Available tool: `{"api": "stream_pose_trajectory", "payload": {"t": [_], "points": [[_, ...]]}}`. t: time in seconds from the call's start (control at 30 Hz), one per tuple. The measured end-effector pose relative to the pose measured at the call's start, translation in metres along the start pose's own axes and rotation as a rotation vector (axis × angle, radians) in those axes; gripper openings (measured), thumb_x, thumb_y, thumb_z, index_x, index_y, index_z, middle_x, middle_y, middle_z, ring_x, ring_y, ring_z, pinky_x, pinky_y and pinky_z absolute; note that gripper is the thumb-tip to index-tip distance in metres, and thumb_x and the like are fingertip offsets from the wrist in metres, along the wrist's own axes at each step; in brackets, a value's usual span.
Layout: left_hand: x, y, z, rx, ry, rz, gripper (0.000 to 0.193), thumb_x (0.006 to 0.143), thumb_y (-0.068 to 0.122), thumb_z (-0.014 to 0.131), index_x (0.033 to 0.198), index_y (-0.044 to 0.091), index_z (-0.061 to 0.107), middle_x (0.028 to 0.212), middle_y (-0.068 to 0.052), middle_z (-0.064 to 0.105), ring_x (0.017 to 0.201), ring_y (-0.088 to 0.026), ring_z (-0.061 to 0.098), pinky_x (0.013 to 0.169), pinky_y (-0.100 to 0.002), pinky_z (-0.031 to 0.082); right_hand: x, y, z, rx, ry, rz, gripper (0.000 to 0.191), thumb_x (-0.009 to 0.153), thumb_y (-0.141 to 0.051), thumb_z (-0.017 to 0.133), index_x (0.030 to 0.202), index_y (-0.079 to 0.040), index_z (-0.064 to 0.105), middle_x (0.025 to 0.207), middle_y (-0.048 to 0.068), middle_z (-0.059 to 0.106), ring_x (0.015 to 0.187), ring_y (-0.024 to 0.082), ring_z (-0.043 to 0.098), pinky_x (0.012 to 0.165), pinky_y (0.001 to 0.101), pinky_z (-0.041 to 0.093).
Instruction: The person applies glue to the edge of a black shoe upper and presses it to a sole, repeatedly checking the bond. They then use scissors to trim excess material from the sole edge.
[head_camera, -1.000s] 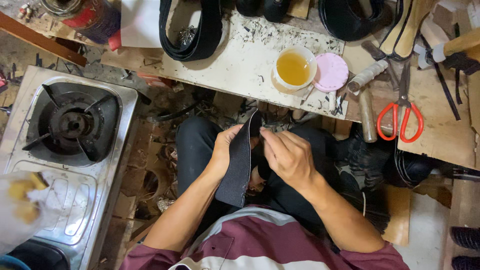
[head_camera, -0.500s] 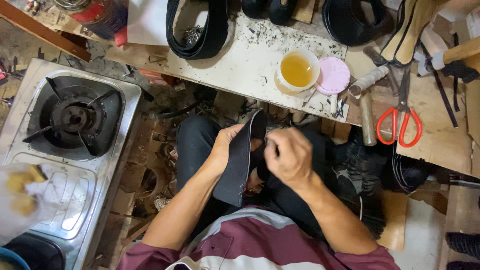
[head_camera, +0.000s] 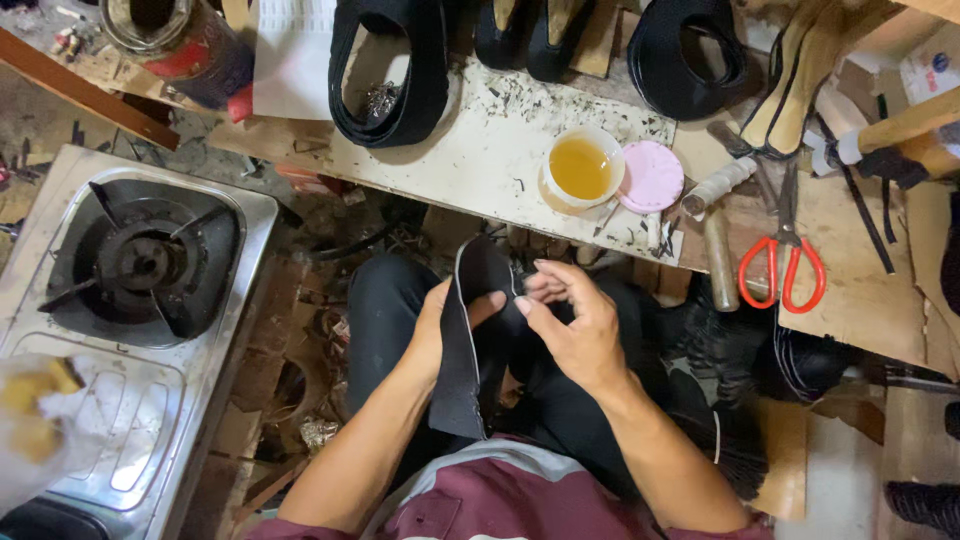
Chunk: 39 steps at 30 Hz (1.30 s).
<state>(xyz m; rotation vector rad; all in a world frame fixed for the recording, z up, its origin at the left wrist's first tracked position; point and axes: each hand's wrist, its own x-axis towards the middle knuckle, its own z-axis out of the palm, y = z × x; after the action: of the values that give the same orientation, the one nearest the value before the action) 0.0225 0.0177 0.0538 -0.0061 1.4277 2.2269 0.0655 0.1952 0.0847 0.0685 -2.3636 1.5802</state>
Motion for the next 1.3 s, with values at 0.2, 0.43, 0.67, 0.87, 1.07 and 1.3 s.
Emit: {"api": "stream_pose_trajectory", "payload": {"t": [0.2, 0.43, 0.67, 0.87, 1.07, 1.3], "points": [[-0.007, 0.004, 0.001, -0.101, 0.036, -0.253, 0.025, 0.086, 0.008, 0.075, 0.108, -0.002, 0.071, 0.093, -0.005, 0.072, 0.082, -0.019, 0.065, 0.073, -0.035, 0.052, -0.002, 0.019, 0.007, 0.302, -0.024, 0.304, 0.036, 0.091, 0.001, 0.072, 0.125, 0.002, 0.061, 0.094, 0.004, 0.071, 0.082, 0.006, 0.064, 0.073, 0.0226, 0.054], [-0.002, -0.003, -0.027, -0.622, 0.053, -0.306, 0.022, 0.091, 0.02, 0.07, 0.108, 0.006, 0.07, 0.095, -0.008, 0.073, 0.086, -0.023, 0.069, 0.076, -0.04, 0.058, 0.006, 0.041, 0.007, 0.246, -0.145, 0.335, 0.031, 0.091, 0.0, 0.069, 0.122, 0.0, 0.063, 0.089, 0.002, 0.069, 0.072, 0.006, 0.063, 0.065, 0.0224, 0.052], [0.001, -0.031, -0.06, -0.603, 0.319, -0.114, 0.022, 0.091, 0.01, 0.069, 0.112, 0.007, 0.068, 0.1, -0.004, 0.072, 0.09, -0.019, 0.069, 0.081, -0.036, 0.057, -0.002, 0.033, -0.009, -0.291, -0.357, 0.26, 0.044, 0.079, 0.002, 0.07, 0.122, -0.008, 0.07, 0.083, 0.006, 0.069, 0.06, 0.017, 0.06, 0.059, 0.0287, 0.052], [-0.006, -0.045, -0.078, -0.444, 0.44, -0.113, 0.018, 0.094, 0.01, 0.073, 0.102, -0.006, 0.072, 0.093, -0.007, 0.073, 0.078, -0.02, 0.068, 0.071, -0.036, 0.054, 0.016, 0.011, -0.025, -0.339, -0.446, -0.027, 0.037, 0.084, -0.004, 0.064, 0.121, -0.006, 0.07, 0.103, 0.008, 0.074, 0.093, 0.022, 0.073, 0.084, 0.0333, 0.059], [-0.016, -0.02, -0.079, -0.048, 0.446, -0.099, 0.021, 0.09, 0.017, 0.067, 0.093, -0.004, 0.072, 0.083, -0.01, 0.072, 0.07, -0.021, 0.065, 0.068, -0.037, 0.054, 0.067, 0.005, -0.048, -0.576, -0.12, -0.271, 0.028, 0.086, -0.02, 0.079, 0.108, -0.005, 0.074, 0.12, 0.012, 0.07, 0.116, 0.031, 0.064, 0.102, 0.0413, 0.049], [-0.017, 0.002, -0.061, 0.068, 0.347, 0.023, 0.02, 0.089, 0.016, 0.065, 0.092, -0.002, 0.07, 0.084, -0.006, 0.071, 0.071, -0.02, 0.065, 0.071, -0.035, 0.054, 0.124, 0.021, -0.055, -0.871, -0.046, -0.327, 0.056, 0.068, -0.042, 0.087, 0.109, -0.004, 0.079, 0.151, 0.024, 0.046, 0.139, 0.046, 0.038, 0.108, 0.0591, 0.032]]}}
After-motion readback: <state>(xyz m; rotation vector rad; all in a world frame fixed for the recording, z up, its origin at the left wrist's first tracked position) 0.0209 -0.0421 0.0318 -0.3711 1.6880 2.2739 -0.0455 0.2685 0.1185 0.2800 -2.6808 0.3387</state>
